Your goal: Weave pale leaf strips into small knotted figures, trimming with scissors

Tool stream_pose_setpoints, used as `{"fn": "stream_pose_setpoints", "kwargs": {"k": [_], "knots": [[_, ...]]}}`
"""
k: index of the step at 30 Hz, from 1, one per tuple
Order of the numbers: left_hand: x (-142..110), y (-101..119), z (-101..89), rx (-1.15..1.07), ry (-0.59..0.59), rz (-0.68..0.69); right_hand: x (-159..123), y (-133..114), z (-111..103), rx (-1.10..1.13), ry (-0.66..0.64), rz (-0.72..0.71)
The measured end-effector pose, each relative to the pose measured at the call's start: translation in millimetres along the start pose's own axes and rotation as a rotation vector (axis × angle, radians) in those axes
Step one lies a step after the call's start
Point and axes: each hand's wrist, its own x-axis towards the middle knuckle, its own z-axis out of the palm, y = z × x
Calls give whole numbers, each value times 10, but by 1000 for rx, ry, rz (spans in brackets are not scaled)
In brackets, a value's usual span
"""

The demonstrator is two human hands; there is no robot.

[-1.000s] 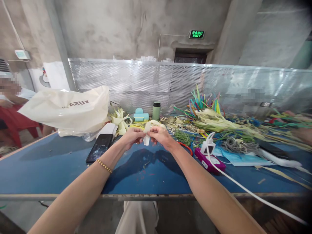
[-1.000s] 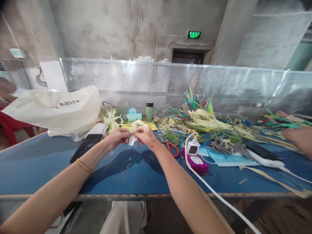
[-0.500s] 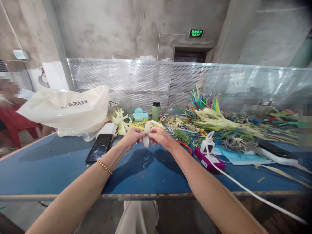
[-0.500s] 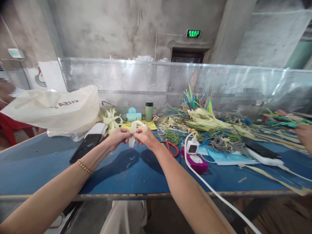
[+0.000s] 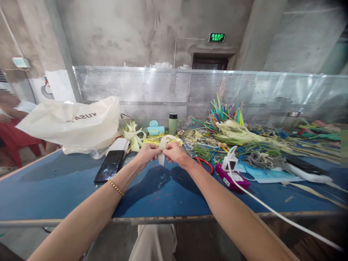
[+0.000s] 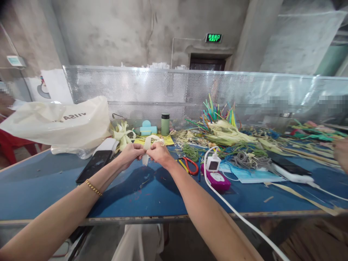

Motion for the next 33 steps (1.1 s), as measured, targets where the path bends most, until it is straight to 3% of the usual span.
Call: {"fn": "stream_pose_setpoints", "kwargs": {"k": [8,16,20,23,26,30,31,33], "knots": [[-7,-13,38,-1,49,51,44,66,56,-56,49,-31],[19,18,-66,-365,-120,-11,31,11,34,172,-10,-32],[-20,118,-77,-527,-223,-83,110,40,3,212,98,1],[-86,292,-179,-589,-302,-100,218,139,-147,227,309,142],[-133,477,-487,-748,-88,27,292,232,-378,359,485,238],[-76,558,-1033,-950,287,399,314,247,-556,580,546,369],[-37,542,-1120,-975,351,404,311,231,-555,599,527,384],[52,480,-1161,-987,431,252,296,185,-508,611,457,384]]}}
